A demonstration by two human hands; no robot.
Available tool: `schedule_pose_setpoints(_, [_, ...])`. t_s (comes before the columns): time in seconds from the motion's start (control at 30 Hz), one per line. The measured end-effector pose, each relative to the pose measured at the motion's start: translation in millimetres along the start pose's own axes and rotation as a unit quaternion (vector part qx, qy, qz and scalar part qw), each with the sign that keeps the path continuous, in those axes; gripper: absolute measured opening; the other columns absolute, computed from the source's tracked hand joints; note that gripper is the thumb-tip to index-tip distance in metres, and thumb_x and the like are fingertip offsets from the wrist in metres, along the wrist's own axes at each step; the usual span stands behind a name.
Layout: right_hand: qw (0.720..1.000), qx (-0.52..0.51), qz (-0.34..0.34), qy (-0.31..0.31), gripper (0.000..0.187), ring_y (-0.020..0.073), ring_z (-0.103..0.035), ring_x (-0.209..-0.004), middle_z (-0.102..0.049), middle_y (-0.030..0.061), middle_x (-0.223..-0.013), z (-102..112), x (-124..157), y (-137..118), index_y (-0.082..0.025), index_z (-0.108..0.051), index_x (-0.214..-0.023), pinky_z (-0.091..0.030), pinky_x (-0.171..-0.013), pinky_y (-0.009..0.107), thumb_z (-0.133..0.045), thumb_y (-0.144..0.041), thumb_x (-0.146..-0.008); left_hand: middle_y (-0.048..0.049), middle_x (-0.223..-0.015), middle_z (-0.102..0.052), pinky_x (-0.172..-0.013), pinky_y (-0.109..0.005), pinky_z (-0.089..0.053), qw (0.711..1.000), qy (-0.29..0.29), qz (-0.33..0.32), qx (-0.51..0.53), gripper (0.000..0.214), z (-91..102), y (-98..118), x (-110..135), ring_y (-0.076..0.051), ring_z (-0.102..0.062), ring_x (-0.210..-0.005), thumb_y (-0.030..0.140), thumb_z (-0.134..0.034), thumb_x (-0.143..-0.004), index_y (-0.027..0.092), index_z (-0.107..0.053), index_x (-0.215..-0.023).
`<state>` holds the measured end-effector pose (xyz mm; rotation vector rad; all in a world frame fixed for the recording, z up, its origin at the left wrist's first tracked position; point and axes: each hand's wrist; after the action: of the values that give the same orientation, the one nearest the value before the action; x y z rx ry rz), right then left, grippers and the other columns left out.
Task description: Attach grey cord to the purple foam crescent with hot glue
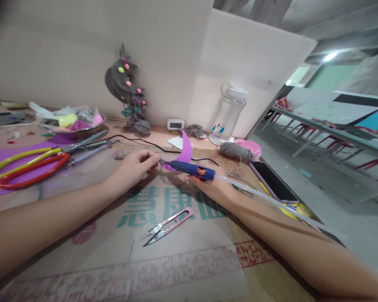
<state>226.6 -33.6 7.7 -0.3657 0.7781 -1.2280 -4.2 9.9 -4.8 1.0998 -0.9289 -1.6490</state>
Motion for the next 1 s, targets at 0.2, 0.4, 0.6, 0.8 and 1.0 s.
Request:
schedule_pose_setpoints(0.2, [1.0, 0.002, -0.012, 0.003, 0.021, 0.0195, -0.06, -0.071, -0.065, 0.0005, -0.075, -1, 0, -4, -0.023, -0.062, -0.081, -0.051, -0.066, 0.032, -0.066, -0.043, -0.075, 0.001, -0.065, -0.061, -0.061, -0.026, -0.037, 1.0, -0.008, -0.012, -0.006, 0.029, -0.3, 2, 1, -0.014, -0.051, -0.059, 0.043, -0.054, -0.082, 0.019, -0.057, -0.067])
schedule_pose_setpoints(0.4, [0.999, 0.015, -0.014, 0.032, 0.027, 0.0173, -0.057, -0.067, -0.062, 0.0001, -0.071, 6, -3, -3, -0.021, -0.061, -0.08, -0.047, -0.062, 0.029, -0.061, -0.048, -0.079, 0.0009, -0.066, -0.061, -0.06, -0.026, -0.038, 1.0, -0.007, -0.005, -0.003, 0.027, -0.1, 2, 1, -0.013, -0.052, -0.059, 0.043, -0.056, -0.081, 0.018, -0.059, -0.069])
schedule_pose_setpoints(0.6, [0.989, -0.066, -0.018, 0.128, 0.044, 0.0136, -0.053, -0.059, -0.058, 0.0013, -0.062, 20, -16, -3, -0.019, -0.059, -0.064, -0.044, -0.06, 0.026, -0.045, -0.054, -0.088, 0.0002, -0.069, -0.062, -0.059, -0.026, -0.039, 1.0, -0.011, -0.004, 0.007, 0.03, 0.0, -1, 1, -0.014, -0.052, -0.06, 0.045, -0.054, -0.082, 0.018, -0.059, -0.071])
schedule_pose_setpoints(0.8, [0.986, -0.12, -0.069, 0.091, 0.043, 0.015, -0.06, -0.065, -0.067, 0.007, -0.073, 31, -47, 0, -0.015, -0.068, -0.078, -0.046, -0.054, 0.023, -0.056, -0.056, -0.081, 0.0, -0.068, -0.061, -0.065, -0.026, -0.041, 1.0, -0.02, -0.016, 0.015, 0.026, -1.9, 5, 4, -0.015, -0.054, -0.064, 0.041, -0.056, -0.081, 0.017, -0.059, -0.071])
schedule_pose_setpoints(1.0, [0.994, 0.002, -0.088, 0.063, 0.035, 0.0164, -0.063, -0.072, -0.071, 0.0088, -0.088, 24, -109, 19, -0.014, -0.069, -0.093, -0.046, -0.056, 0.023, -0.062, -0.046, -0.08, 0.001, -0.069, -0.061, -0.064, -0.025, -0.04, 1.0, -0.025, -0.006, 0.012, 0.026, -2.8, 5, 4, -0.013, -0.054, -0.063, 0.041, -0.055, -0.081, 0.017, -0.059, -0.073])
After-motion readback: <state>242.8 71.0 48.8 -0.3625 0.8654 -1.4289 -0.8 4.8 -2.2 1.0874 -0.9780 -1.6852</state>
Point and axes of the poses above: each hand's wrist, its own x-axis away from the middle knuckle, its own z-axis out of the back of the hand, y = z × x
